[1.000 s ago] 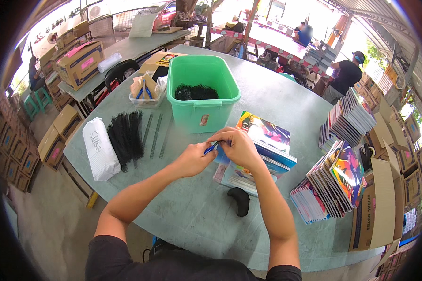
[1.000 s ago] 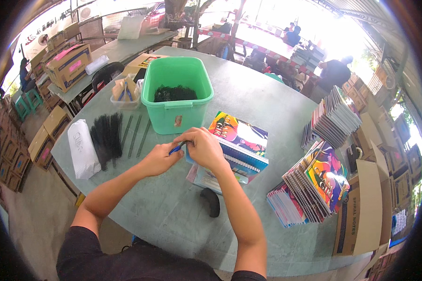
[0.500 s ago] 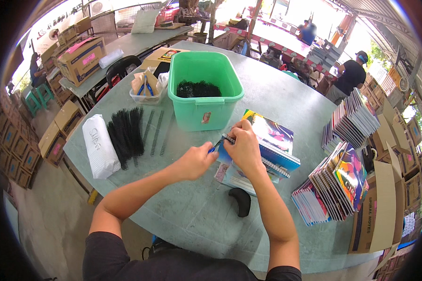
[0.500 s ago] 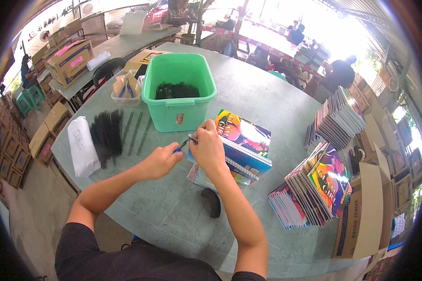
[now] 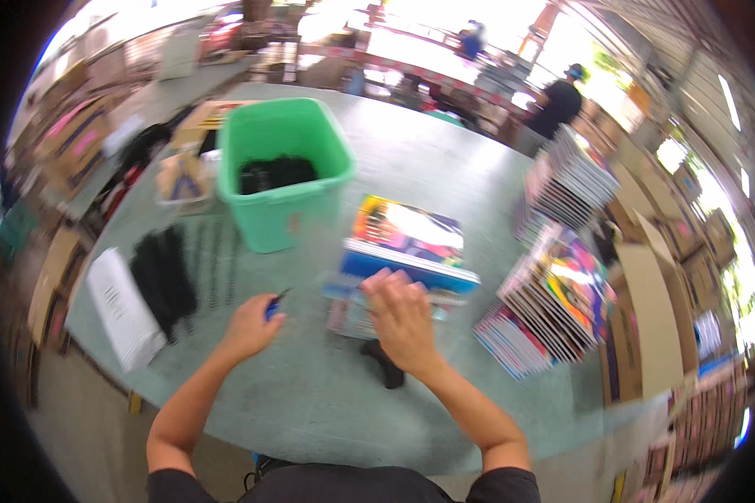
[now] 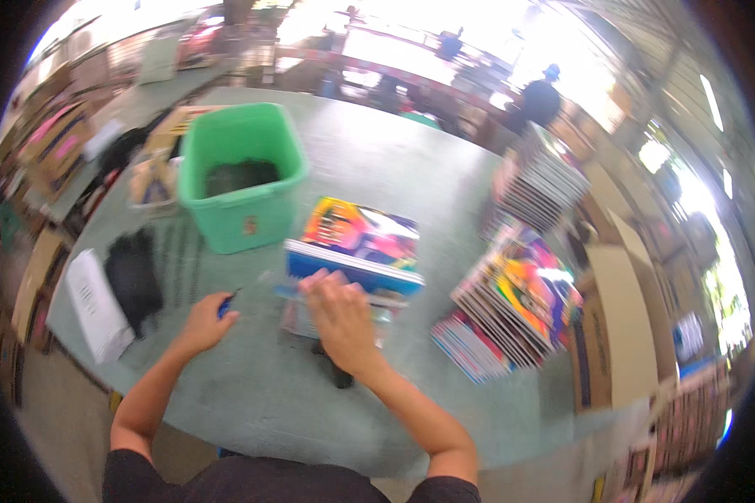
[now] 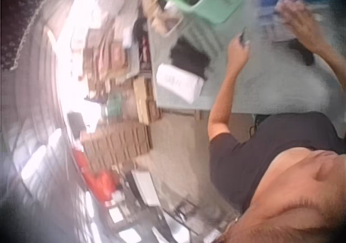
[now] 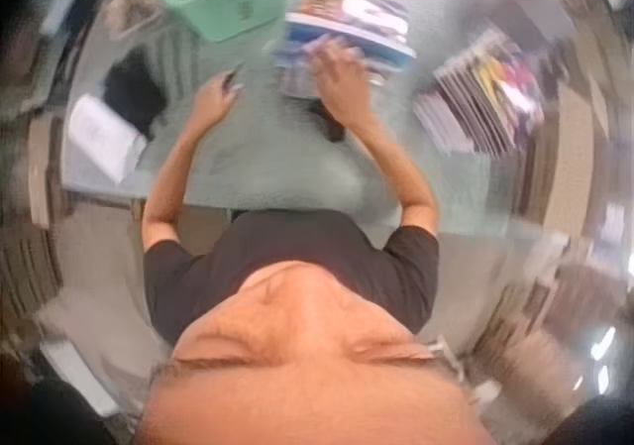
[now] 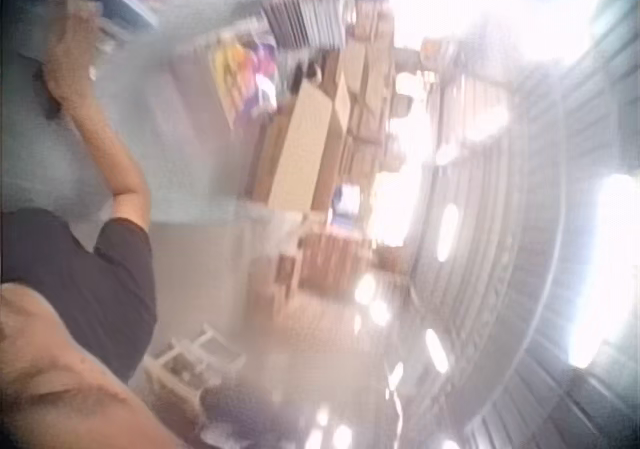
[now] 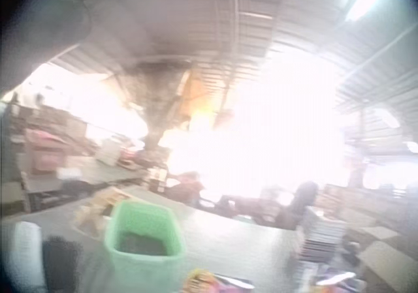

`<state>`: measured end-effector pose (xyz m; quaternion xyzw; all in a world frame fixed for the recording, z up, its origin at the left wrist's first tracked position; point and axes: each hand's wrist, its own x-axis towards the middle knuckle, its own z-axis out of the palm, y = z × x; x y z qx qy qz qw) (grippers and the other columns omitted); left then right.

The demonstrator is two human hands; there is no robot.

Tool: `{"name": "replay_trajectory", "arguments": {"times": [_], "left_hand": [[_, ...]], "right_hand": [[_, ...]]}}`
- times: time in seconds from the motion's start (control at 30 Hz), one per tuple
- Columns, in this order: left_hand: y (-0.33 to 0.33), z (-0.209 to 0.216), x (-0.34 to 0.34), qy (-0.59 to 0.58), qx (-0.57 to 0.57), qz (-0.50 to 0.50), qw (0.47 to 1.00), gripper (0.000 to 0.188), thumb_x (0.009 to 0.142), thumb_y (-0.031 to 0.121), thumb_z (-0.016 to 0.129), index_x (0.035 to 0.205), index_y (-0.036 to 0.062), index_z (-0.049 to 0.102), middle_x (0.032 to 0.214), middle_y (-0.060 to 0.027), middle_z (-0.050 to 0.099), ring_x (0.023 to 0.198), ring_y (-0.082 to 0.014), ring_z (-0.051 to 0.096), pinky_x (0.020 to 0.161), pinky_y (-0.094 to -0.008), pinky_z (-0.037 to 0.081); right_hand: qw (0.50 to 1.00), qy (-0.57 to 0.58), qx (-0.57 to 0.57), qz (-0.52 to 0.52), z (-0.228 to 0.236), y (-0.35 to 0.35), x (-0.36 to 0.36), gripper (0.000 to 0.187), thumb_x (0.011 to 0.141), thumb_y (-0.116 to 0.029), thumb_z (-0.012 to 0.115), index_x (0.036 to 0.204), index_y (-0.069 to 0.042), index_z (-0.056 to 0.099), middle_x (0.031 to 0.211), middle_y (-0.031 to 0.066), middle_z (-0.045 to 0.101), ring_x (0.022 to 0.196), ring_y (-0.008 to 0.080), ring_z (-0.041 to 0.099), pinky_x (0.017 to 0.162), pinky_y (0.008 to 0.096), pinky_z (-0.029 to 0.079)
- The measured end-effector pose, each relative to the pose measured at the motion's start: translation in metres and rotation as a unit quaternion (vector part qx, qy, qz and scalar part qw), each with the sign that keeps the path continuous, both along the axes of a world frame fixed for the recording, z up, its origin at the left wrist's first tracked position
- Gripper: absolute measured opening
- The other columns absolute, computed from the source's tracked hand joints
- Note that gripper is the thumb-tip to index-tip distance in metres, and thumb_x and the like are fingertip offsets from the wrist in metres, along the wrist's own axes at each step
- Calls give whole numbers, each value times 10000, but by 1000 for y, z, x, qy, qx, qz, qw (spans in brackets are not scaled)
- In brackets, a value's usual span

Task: The person assembles spiral notebooks by inserting wire coils into the punched edges of paper stacks, cutting the wire ends with pliers, and placing the finished notebooks onto a stack.

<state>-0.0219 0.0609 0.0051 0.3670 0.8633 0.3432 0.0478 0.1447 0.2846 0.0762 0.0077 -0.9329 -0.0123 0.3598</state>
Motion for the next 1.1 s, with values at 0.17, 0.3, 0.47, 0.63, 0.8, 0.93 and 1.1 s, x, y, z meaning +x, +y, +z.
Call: {"name": "replay_trajectory", "arguments": {"times": [0.17,0.3,0.47,0.63,0.8,0.93,1.1], "left_hand": [[24,-16,5,61,-60,-61,994,373,782,237,639,1093,51,554,997,-155,576,939,-352,548,805,-437,429],[22,-34,10,141,-15,-65,988,379,780,245,639,1096,63,540,984,-127,549,947,-332,500,830,-437,378],[21,-39,22,187,-31,-57,980,391,787,261,630,1102,52,535,1004,-130,520,946,-327,456,856,-437,346],[16,-45,25,222,-5,-62,973,441,798,316,625,1129,42,527,1030,-156,494,965,-337,444,861,-444,344],[17,-42,29,230,-36,-56,971,452,816,352,615,1126,33,533,1065,-168,489,1002,-350,437,882,-458,336],[12,-39,15,224,-32,-3,974,460,842,367,585,1121,5,535,1082,-191,486,1035,-377,434,889,-472,345],[-18,-28,-64,87,-217,241,942,376,878,345,529,965,-20,552,898,-254,608,858,-422,596,720,-488,459]], "right_hand": [[992,17,-128,1,74,72,47,324,738,86,559,1019,-69,609,889,107,567,815,259,600,676,363,498],[949,201,-241,5,184,138,131,239,758,94,560,959,-21,618,955,55,589,922,167,577,793,271,472],[931,90,-353,1,180,206,215,237,751,68,458,877,-2,645,1042,98,624,1122,217,523,965,318,382],[869,73,-462,-158,88,223,241,318,745,-6,453,1005,51,627,1231,146,566,1248,245,418,1062,332,269],[880,108,-419,-196,80,209,245,305,797,10,433,1035,48,620,1231,143,565,1251,231,425,1056,309,277],[877,101,-405,-237,91,196,236,308,804,15,432,1041,41,626,1225,148,570,1224,233,462,1042,296,300],[924,161,-112,-327,119,147,196,221,780,59,526,951,-8,649,1119,162,624,1111,282,557,956,344,406]]}}
